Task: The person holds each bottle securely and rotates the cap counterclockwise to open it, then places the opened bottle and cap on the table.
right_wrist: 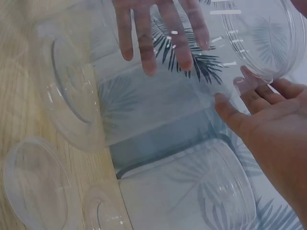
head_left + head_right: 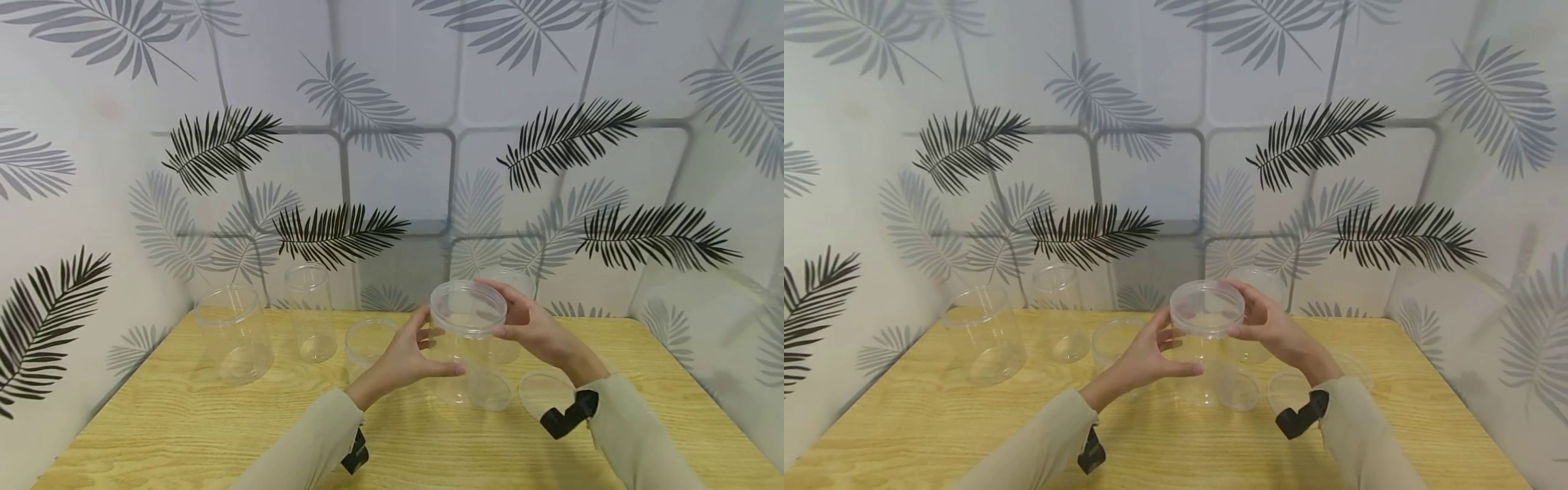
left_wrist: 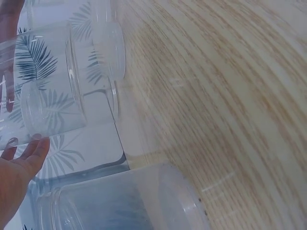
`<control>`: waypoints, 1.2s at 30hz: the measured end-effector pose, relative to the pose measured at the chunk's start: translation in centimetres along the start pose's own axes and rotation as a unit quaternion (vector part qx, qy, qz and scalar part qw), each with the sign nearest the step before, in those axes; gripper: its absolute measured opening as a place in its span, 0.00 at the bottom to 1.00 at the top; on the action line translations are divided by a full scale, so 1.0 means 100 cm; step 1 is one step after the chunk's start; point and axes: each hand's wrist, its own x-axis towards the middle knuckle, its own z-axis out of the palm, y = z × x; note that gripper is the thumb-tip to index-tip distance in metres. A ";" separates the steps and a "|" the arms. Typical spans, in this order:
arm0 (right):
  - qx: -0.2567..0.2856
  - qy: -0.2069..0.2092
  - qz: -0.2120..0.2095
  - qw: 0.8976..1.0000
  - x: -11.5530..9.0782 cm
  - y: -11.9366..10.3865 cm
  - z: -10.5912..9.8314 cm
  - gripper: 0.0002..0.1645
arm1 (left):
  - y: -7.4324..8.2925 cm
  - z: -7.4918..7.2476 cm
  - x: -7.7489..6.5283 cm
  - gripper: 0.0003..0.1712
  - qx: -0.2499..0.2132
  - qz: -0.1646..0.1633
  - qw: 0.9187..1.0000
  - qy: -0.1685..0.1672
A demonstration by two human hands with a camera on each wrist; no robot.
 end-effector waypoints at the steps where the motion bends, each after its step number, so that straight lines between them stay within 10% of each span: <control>1: 0.005 -0.008 0.003 1.000 0.000 0.000 -0.002 0.42 | 0.000 0.000 0.000 0.53 0.002 0.000 1.000 -0.001; 9: 0.003 -0.006 0.016 1.000 -0.002 -0.003 -0.001 0.44 | -0.002 0.002 0.000 0.52 0.001 -0.002 1.000 0.004; 21: -0.128 0.172 0.019 0.977 -0.004 -0.006 0.029 0.48 | 0.026 -0.001 -0.007 0.52 -0.010 -0.013 1.000 0.015; 26: -0.148 0.205 0.027 0.967 -0.001 -0.005 0.036 0.46 | 0.010 0.000 -0.003 0.52 -0.008 -0.010 1.000 0.021; 36: -0.070 0.128 -0.008 0.989 0.000 0.001 0.024 0.42 | 0.029 -0.002 -0.008 0.52 -0.018 -0.020 1.000 0.007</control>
